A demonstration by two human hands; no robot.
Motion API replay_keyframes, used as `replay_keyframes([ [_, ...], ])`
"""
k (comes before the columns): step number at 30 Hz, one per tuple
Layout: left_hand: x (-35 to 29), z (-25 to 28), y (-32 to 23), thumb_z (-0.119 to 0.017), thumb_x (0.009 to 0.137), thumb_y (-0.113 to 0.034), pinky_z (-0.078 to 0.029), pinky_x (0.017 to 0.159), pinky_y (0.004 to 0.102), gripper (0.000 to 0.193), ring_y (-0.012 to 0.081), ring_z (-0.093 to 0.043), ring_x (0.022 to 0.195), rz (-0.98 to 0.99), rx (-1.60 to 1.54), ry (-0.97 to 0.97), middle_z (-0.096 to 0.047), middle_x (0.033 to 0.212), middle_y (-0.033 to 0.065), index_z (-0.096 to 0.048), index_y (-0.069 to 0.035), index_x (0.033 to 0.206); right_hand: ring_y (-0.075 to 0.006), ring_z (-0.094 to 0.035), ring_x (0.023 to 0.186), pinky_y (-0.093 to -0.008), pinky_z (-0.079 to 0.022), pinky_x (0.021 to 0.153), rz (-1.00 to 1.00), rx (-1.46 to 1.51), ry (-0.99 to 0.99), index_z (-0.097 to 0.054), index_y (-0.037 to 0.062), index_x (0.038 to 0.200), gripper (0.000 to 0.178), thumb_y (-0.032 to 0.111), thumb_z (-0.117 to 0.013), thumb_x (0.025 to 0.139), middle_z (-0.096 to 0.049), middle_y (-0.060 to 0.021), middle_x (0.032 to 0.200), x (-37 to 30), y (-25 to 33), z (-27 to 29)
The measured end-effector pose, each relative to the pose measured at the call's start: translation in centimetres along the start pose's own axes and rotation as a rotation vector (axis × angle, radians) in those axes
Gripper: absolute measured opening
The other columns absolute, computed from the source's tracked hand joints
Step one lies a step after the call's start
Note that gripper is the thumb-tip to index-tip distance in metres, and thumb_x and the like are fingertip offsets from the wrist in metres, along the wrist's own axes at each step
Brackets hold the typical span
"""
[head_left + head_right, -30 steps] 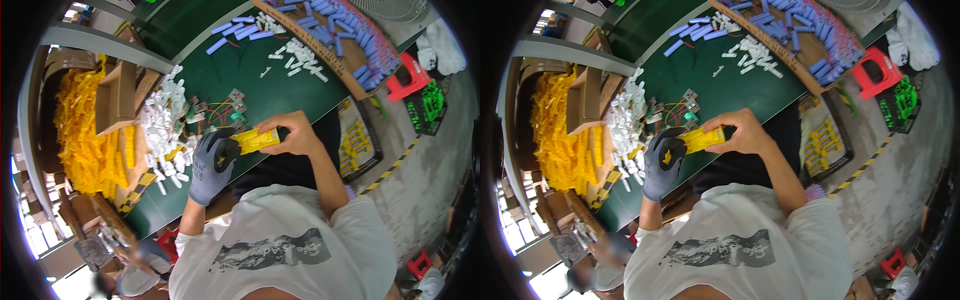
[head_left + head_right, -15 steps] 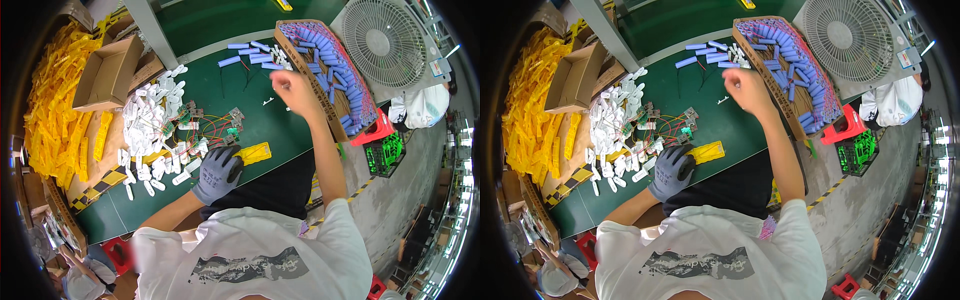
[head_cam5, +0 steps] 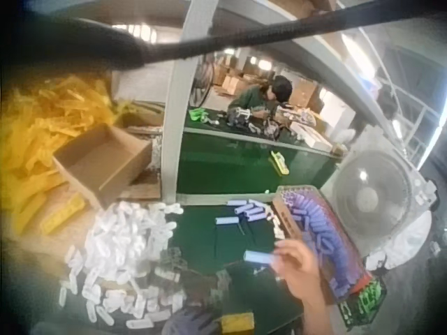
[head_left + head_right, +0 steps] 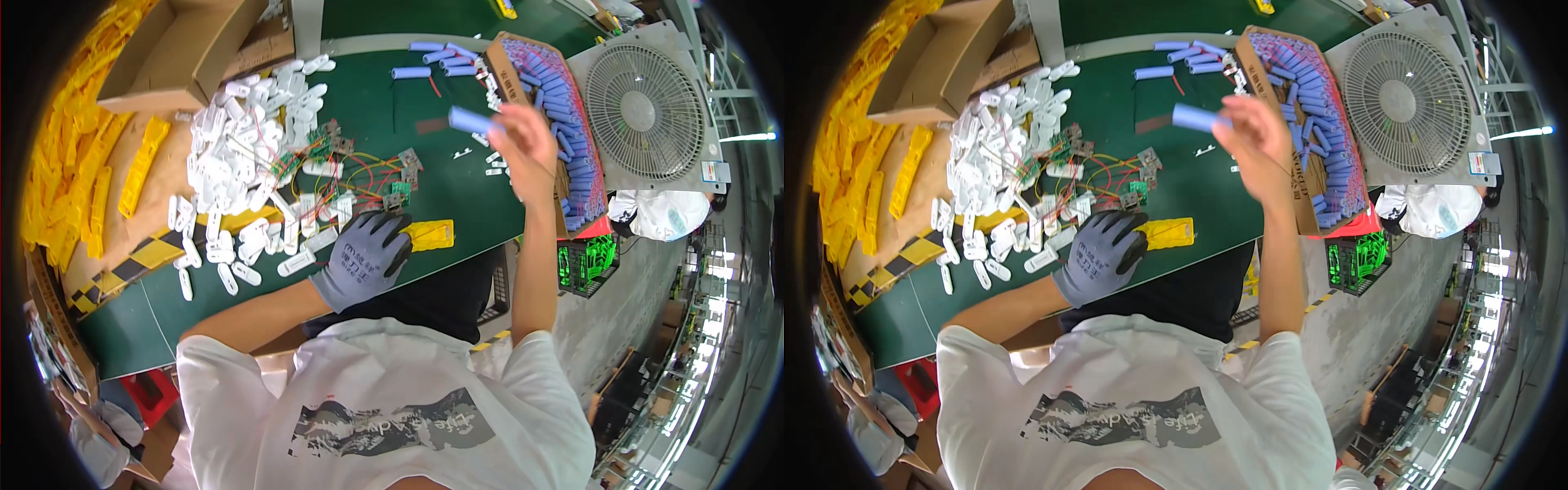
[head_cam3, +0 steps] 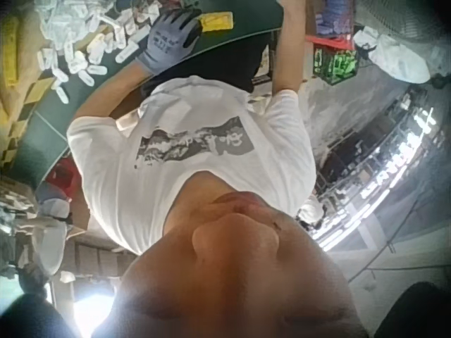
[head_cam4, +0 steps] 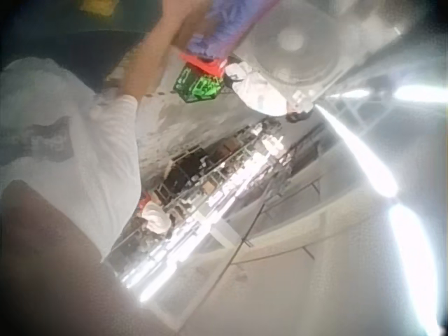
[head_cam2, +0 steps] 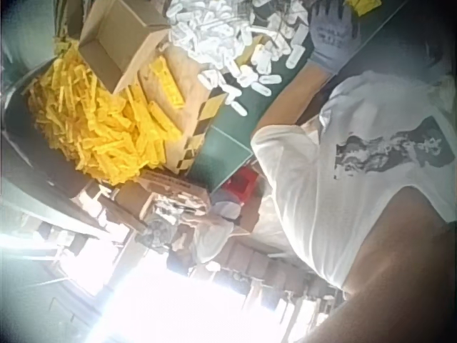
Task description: Assembling internal electronic components into a yellow plastic housing for a handheld device.
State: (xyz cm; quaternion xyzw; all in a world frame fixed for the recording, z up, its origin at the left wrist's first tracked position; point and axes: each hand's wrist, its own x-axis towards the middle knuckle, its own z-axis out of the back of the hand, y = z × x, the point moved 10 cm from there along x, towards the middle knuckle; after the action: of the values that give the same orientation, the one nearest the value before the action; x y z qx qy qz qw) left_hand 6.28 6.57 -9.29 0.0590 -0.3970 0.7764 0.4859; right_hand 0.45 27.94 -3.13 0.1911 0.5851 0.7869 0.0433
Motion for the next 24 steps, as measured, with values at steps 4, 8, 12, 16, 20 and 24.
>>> replay_keyframes([
  [4, -0.4, -0.3, 1.2, -0.069, 0.067, -0.013, -0.046, 0.085, 0.0428, 0.034, 0.0320, -0.055, 0.101, 0.013, -0.021, 0.011, -0.057, 0.114, 0.0146, -0.056, -0.005, 0.097, -0.0151, -0.060, 0.073, -0.0281, -0.048, 0.066, 0.010, -0.210, 0.212, -0.070, 0.0040, 0.088, 0.015, 0.003, -0.071, 0.073, -0.066, -0.0048, 0.078, -9.5, -1.1, -4.2],
  [8, -0.6, -1.0, 1.3, -0.067, 0.072, -0.017, -0.045, 0.087, 0.0412, 0.036, 0.0318, -0.054, 0.103, 0.044, -0.050, 0.103, -0.055, 0.116, 0.0160, -0.055, -0.004, 0.103, -0.0205, -0.060, 0.079, -0.0316, -0.049, 0.067, 0.279, -0.320, 0.259, -0.069, 0.0046, 0.089, 0.024, 0.006, -0.078, 0.066, -0.068, -0.0052, 0.084, -13.3, -1.4, -6.5],
  [12, -0.8, -0.7, 1.1, -0.073, 0.062, -0.012, -0.044, 0.088, 0.0442, 0.046, 0.0333, -0.054, 0.103, 0.053, -0.063, 0.081, -0.056, 0.117, 0.0140, -0.053, -0.004, 0.103, -0.0203, -0.060, 0.078, -0.0310, -0.049, 0.064, 0.409, -0.431, 0.302, -0.067, 0.0047, 0.094, 0.028, 0.006, -0.076, 0.067, -0.066, -0.0036, 0.087, -13.2, 0.1, -7.4],
  [16, -0.8, -0.8, 1.1, -0.073, 0.063, -0.012, -0.044, 0.089, 0.0444, 0.047, 0.0335, -0.054, 0.104, 0.050, -0.044, 0.081, -0.055, 0.118, 0.0140, -0.052, -0.003, 0.105, -0.0194, -0.060, 0.076, -0.0298, -0.050, 0.059, 0.550, -0.516, 0.297, -0.065, 0.0048, 0.096, 0.030, 0.005, -0.075, 0.068, -0.064, -0.0027, 0.087, -13.0, 1.5, -7.2],
  [20, -0.6, -0.9, 1.1, -0.073, 0.063, -0.011, -0.044, 0.089, 0.0441, 0.047, 0.0340, -0.054, 0.104, 0.050, -0.058, 0.086, -0.055, 0.118, 0.0147, -0.052, -0.003, 0.105, -0.0186, -0.060, 0.074, -0.0277, -0.050, 0.056, 0.598, -0.620, 0.348, -0.065, 0.0055, 0.096, 0.029, 0.006, -0.074, 0.068, -0.062, -0.0016, 0.086, -12.8, 1.9, -7.1],
  [24, -0.5, -0.7, 1.1, -0.073, 0.063, -0.010, -0.045, 0.088, 0.0441, 0.047, 0.0345, -0.054, 0.103, 0.034, -0.075, 0.073, -0.055, 0.117, 0.0155, -0.052, -0.002, 0.104, -0.0208, -0.060, 0.075, -0.0299, -0.050, 0.060, 0.566, -0.651, 0.381, -0.066, 0.0052, 0.096, 0.027, 0.004, -0.073, 0.069, -0.062, -0.0039, 0.090, -12.5, 1.5, -7.0],
])
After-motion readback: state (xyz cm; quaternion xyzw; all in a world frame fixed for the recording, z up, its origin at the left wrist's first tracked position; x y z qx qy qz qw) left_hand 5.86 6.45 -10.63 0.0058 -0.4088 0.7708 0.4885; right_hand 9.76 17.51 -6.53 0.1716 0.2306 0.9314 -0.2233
